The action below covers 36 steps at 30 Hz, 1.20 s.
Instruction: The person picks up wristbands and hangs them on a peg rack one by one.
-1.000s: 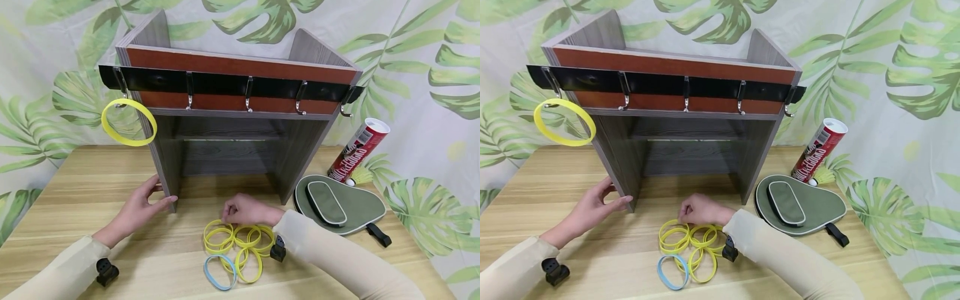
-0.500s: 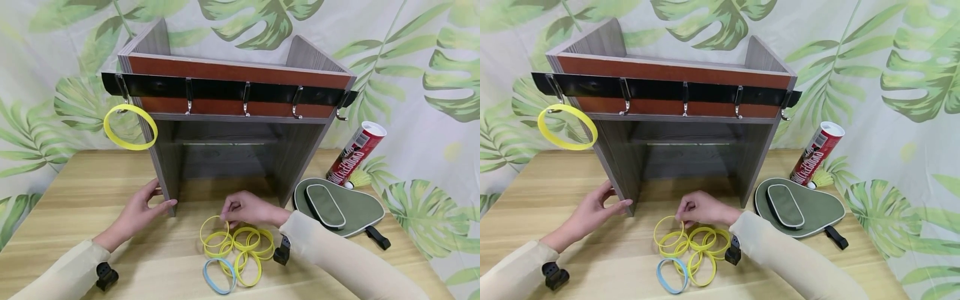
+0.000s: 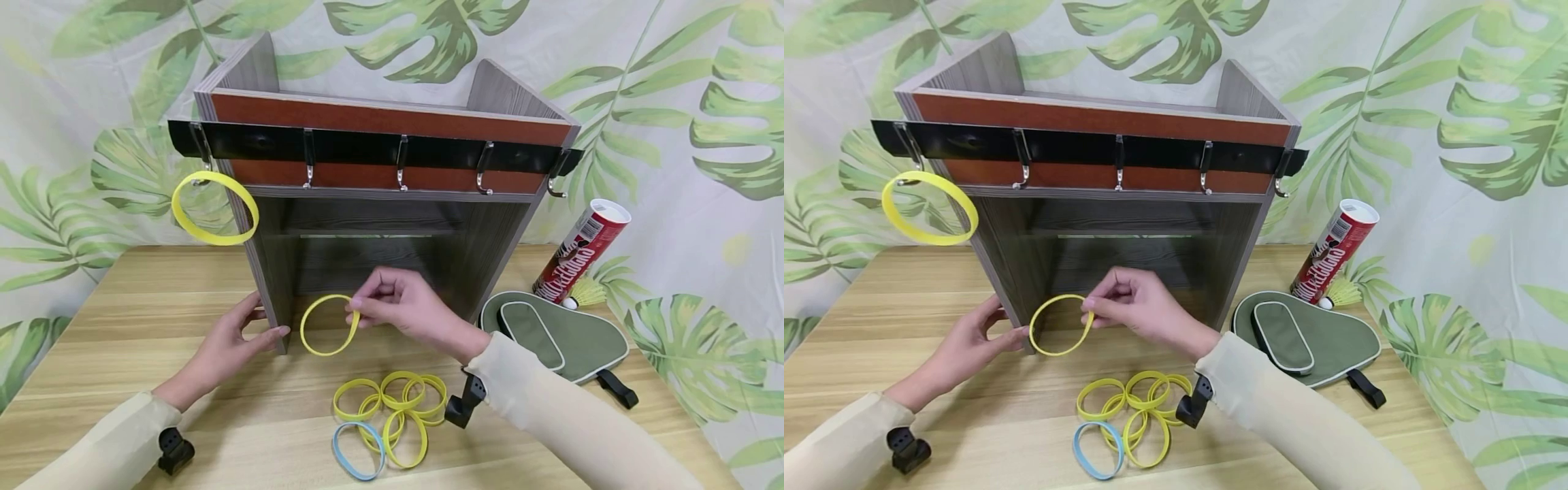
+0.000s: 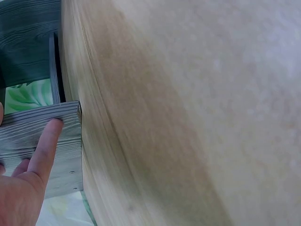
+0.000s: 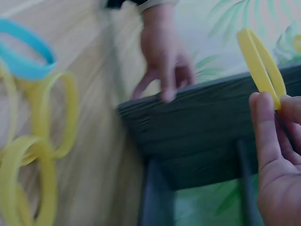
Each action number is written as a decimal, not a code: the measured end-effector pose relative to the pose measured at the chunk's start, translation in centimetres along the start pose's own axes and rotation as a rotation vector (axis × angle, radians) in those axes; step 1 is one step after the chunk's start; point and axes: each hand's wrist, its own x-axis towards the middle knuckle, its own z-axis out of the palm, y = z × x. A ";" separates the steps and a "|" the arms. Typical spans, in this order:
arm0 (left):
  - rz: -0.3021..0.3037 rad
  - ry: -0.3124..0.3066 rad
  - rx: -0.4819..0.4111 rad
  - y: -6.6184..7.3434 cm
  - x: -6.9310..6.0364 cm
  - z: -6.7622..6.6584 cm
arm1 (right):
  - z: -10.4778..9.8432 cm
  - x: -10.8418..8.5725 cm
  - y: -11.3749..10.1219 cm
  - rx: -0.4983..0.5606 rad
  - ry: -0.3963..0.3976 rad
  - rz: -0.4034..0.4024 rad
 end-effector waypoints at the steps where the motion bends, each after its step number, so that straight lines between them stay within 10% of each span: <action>1: 0.001 0.001 0.002 0.0 0.0 0.0 | 0.1 -0.1 -0.6 0.015 0.009 -0.028; 20: 0.033 0.006 0.044 -0.2 0.1 -0.1 | 2.1 -0.8 -6.8 0.225 0.178 -0.422; 36: 0.010 -0.025 -0.011 -0.1 0.1 -0.1 | 3.6 0.1 -8.4 0.344 0.279 -0.524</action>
